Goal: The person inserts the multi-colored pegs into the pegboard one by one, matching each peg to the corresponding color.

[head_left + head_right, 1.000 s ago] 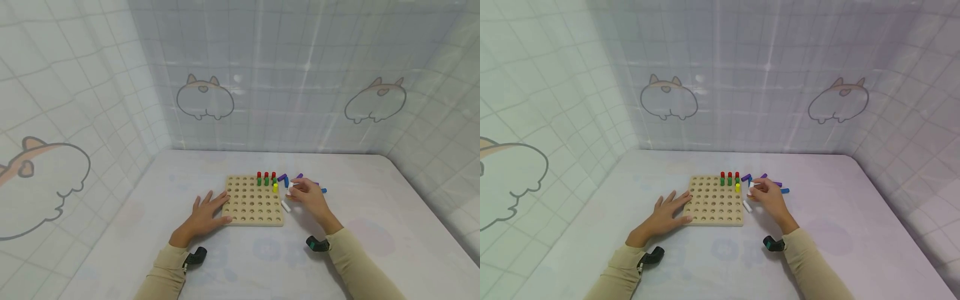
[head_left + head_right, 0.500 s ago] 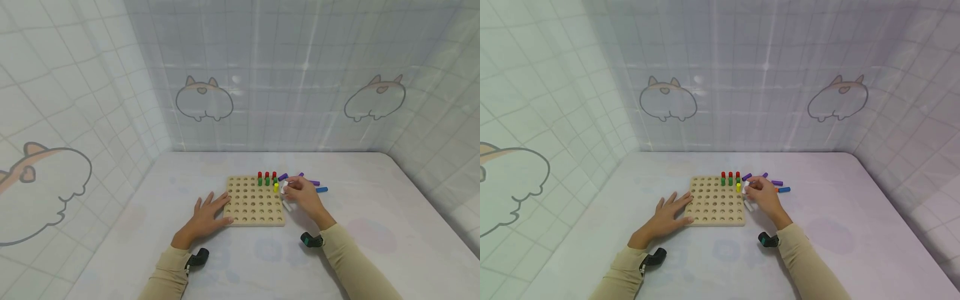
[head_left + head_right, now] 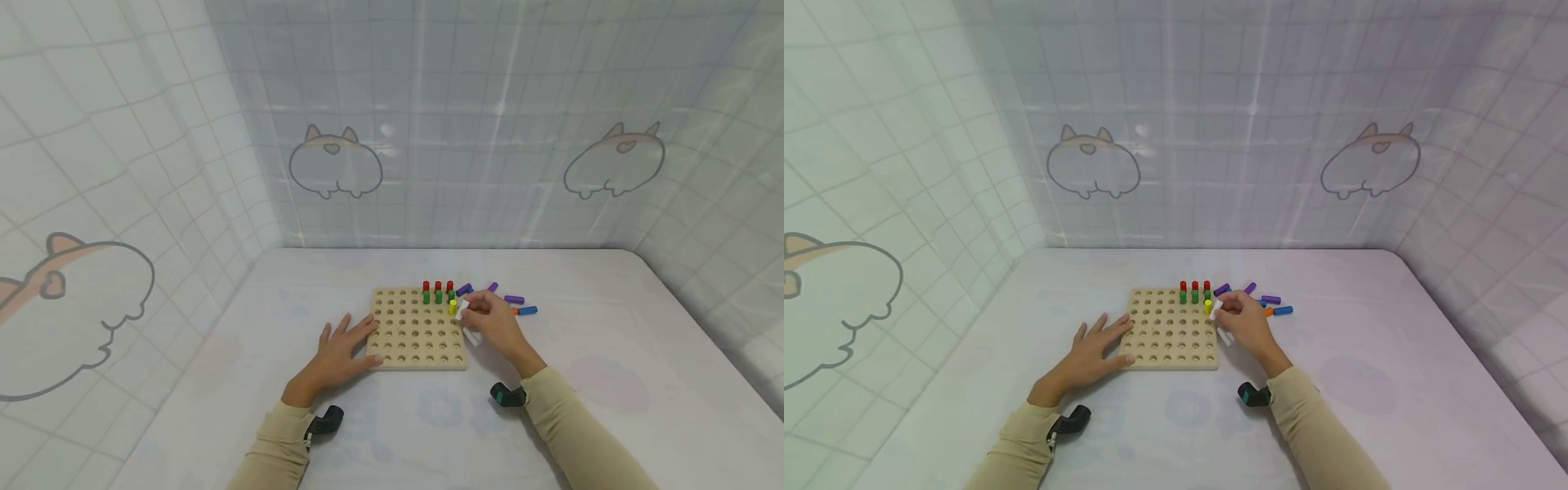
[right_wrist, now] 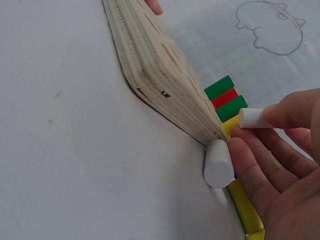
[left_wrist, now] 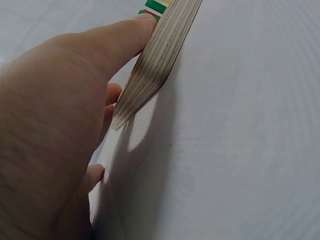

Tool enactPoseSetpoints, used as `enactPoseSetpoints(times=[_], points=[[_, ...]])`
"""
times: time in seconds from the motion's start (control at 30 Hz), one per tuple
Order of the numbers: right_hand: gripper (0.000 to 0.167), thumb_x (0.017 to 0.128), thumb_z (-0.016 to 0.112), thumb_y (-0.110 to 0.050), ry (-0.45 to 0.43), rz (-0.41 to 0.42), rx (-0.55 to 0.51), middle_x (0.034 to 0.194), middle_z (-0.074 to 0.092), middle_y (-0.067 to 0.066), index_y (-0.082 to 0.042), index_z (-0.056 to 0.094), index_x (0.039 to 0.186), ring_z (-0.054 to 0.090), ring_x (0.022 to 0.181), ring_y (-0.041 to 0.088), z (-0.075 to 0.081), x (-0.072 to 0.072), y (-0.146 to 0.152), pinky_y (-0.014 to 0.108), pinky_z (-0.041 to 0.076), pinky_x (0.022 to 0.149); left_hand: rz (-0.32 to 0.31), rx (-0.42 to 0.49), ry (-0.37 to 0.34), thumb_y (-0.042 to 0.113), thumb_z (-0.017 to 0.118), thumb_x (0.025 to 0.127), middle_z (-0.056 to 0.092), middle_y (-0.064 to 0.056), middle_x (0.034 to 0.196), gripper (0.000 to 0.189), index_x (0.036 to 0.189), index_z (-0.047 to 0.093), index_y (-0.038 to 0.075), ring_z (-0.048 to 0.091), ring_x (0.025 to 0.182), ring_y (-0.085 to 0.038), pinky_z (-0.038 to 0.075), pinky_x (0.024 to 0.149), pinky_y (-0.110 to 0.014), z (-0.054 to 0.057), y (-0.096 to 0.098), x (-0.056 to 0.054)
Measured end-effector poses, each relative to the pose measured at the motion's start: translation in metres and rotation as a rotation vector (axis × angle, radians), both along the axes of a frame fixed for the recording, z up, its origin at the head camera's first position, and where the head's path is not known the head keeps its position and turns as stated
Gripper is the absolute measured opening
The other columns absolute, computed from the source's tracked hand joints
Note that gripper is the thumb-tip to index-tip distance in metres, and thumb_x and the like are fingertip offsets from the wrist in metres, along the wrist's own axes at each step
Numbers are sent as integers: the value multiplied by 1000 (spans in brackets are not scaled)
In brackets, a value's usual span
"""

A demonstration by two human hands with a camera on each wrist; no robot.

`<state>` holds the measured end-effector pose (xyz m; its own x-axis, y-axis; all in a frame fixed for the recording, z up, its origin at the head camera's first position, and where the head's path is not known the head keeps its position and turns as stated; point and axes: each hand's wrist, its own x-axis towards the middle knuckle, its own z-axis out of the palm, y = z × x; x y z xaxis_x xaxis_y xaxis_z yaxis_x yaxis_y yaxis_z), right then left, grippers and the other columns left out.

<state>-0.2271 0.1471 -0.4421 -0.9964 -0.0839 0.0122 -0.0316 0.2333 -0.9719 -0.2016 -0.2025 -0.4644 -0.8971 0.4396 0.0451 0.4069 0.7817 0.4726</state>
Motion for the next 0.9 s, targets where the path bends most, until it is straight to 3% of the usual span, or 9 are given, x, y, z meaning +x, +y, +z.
enactPoseSetpoints(times=[0.4, 0.9], points=[[29, 94, 70, -13, 44, -37, 166, 110, 71, 8, -8, 61, 122, 67, 97, 22, -6, -3, -6, 38, 55, 89, -3, 5, 7, 65, 58, 91, 27, 7, 163, 78, 155, 41, 23, 8, 151, -40, -5, 113, -69, 1, -1, 1], [25, 93, 73, -15, 111, -72, 276, 111, 69, 5, -13, 63, 116, 65, 103, 24, -13, -1, -12, 42, 54, 93, -19, 10, 16, 65, 58, 91, 26, 6, 164, 78, 156, 40, 23, 8, 151, -41, -6, 113, -69, -2, -3, -1]])
